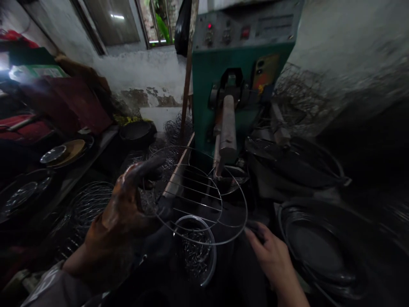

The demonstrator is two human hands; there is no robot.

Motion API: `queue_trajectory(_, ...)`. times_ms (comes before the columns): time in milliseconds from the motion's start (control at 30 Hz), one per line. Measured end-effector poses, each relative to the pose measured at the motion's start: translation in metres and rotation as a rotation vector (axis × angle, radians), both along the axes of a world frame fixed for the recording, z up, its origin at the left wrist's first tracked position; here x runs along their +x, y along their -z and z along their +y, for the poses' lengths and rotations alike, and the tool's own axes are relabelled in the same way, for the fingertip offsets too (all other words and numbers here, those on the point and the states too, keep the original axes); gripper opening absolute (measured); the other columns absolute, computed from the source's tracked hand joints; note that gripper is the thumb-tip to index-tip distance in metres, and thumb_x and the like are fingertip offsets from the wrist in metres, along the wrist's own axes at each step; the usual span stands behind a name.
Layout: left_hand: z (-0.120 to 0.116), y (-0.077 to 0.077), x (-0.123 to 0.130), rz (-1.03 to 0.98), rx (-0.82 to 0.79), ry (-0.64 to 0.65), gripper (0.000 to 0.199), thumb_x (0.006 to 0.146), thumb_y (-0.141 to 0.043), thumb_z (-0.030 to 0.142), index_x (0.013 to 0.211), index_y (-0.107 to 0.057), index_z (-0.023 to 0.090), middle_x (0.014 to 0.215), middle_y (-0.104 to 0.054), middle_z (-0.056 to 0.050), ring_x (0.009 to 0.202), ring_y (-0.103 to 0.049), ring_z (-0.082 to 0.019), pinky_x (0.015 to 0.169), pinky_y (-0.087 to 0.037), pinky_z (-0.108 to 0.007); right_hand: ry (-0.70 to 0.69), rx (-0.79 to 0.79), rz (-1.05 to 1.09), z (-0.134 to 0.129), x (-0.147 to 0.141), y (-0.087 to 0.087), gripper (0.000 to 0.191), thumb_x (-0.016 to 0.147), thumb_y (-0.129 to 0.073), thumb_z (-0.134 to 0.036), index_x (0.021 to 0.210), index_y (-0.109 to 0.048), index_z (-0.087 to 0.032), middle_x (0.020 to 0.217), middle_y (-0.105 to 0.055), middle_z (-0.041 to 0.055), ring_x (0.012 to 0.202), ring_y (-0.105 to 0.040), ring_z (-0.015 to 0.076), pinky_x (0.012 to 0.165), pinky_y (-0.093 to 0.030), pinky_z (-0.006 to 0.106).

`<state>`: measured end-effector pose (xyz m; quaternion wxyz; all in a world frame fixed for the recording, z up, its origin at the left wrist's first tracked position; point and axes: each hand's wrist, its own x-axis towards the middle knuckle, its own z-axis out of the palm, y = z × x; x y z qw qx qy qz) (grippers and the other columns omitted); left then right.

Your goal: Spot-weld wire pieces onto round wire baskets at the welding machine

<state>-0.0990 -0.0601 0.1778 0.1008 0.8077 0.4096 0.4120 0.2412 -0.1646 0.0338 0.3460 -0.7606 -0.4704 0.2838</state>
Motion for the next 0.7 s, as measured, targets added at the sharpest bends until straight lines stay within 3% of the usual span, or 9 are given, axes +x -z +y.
queue_trajectory(100,0.015,-0.007,0.011,0.077,0.036,-0.052,0.084,0.072,-0.087,0.050,0.148,-0.059,0.027,0.118,-0.071,-0.010,0.099,-0.072,-0.029,0.085,-0.063,-0.043,0.033,0.013,0.033,-0.001,0.006,0.000,0.040,0.069,-0.065,-0.062,0.083,-0.078,-0.026,0.092,-0.083,0.0088,0.092,-0.079,0.0344,0.081,-0.065,0.041)
queue_trajectory(167,0.022,-0.020,0.018,0.178,0.086,-0.050,0.089,0.066,-0.089,0.055,0.145,-0.062,0.026,0.114,-0.072,-0.011,0.097,-0.072,-0.032,0.086,-0.063,-0.048,0.054,-0.023,0.041,0.001,0.005,0.002,0.044,0.067,-0.065,-0.063,0.084,-0.078,-0.025,0.091,-0.083,0.0100,0.091,-0.079,0.0349,0.082,-0.065,0.043)
queue_trajectory(267,0.027,-0.039,0.023,0.312,0.109,0.013,0.097,0.057,-0.091,0.064,0.142,-0.066,0.024,0.112,-0.073,-0.011,0.098,-0.072,-0.038,0.088,-0.062,-0.056,0.065,-0.045,0.069,0.003,-0.002,0.009,0.045,0.062,-0.065,-0.062,0.084,-0.078,-0.025,0.092,-0.083,0.0112,0.092,-0.079,0.0354,0.085,-0.064,0.043)
queue_trajectory(333,0.028,-0.039,0.018,0.285,0.067,0.094,0.090,0.062,-0.090,0.058,0.142,-0.065,0.024,0.117,-0.073,-0.011,0.103,-0.072,-0.036,0.087,-0.063,-0.052,0.078,-0.047,0.106,0.002,-0.006,0.013,0.044,0.061,-0.066,-0.062,0.082,-0.077,-0.025,0.089,-0.083,0.0111,0.089,-0.079,0.0356,0.082,-0.065,0.043)
queue_trajectory(400,0.029,-0.021,0.005,0.166,0.003,0.218,0.084,0.068,-0.089,0.048,0.144,-0.062,0.025,0.124,-0.072,-0.011,0.108,-0.072,-0.031,0.087,-0.063,-0.043,0.073,-0.039,0.148,-0.001,-0.006,0.016,0.044,0.061,-0.068,-0.062,0.083,-0.078,-0.025,0.089,-0.083,0.0102,0.088,-0.079,0.0353,0.079,-0.065,0.042)
queue_trajectory(467,0.028,0.011,-0.014,0.064,-0.069,0.309,0.079,0.070,-0.087,0.049,0.142,-0.062,0.027,0.124,-0.071,-0.011,0.107,-0.071,-0.030,0.085,-0.063,-0.043,0.064,-0.023,0.184,-0.005,-0.003,0.016,0.043,0.062,-0.071,-0.061,0.084,-0.080,-0.025,0.091,-0.084,0.0091,0.089,-0.079,0.0346,0.077,-0.066,0.040)
queue_trajectory(533,0.020,0.049,-0.034,-0.092,-0.237,0.284,0.073,0.077,-0.082,0.056,0.140,-0.063,0.025,0.130,-0.069,-0.015,0.112,-0.070,-0.033,0.086,-0.062,-0.045,0.050,-0.026,0.225,-0.008,0.004,0.014,0.042,0.061,-0.075,-0.059,0.085,-0.081,-0.025,0.092,-0.084,0.0089,0.090,-0.079,0.0344,0.078,-0.066,0.039)
queue_trajectory(600,0.007,0.082,-0.049,-0.288,-0.446,0.262,0.085,0.078,-0.076,0.070,0.146,-0.058,0.024,0.133,-0.068,-0.020,0.117,-0.069,-0.036,0.090,-0.061,-0.049,0.015,-0.062,0.282,-0.009,0.009,0.007,0.043,0.061,-0.080,-0.058,0.088,-0.082,-0.024,0.097,-0.084,0.0102,0.093,-0.079,0.0353,0.084,-0.065,0.041)
queue_trajectory(700,-0.014,0.111,-0.055,-0.509,-0.651,0.240,0.103,0.067,-0.073,0.086,0.150,-0.055,0.027,0.133,-0.067,-0.020,0.122,-0.067,-0.040,0.096,-0.058,-0.054,-0.082,-0.129,0.426,-0.005,0.009,-0.006,0.051,0.062,-0.085,-0.059,0.099,-0.082,-0.024,0.110,-0.082,0.0134,0.103,-0.077,0.0386,0.095,-0.063,0.047)
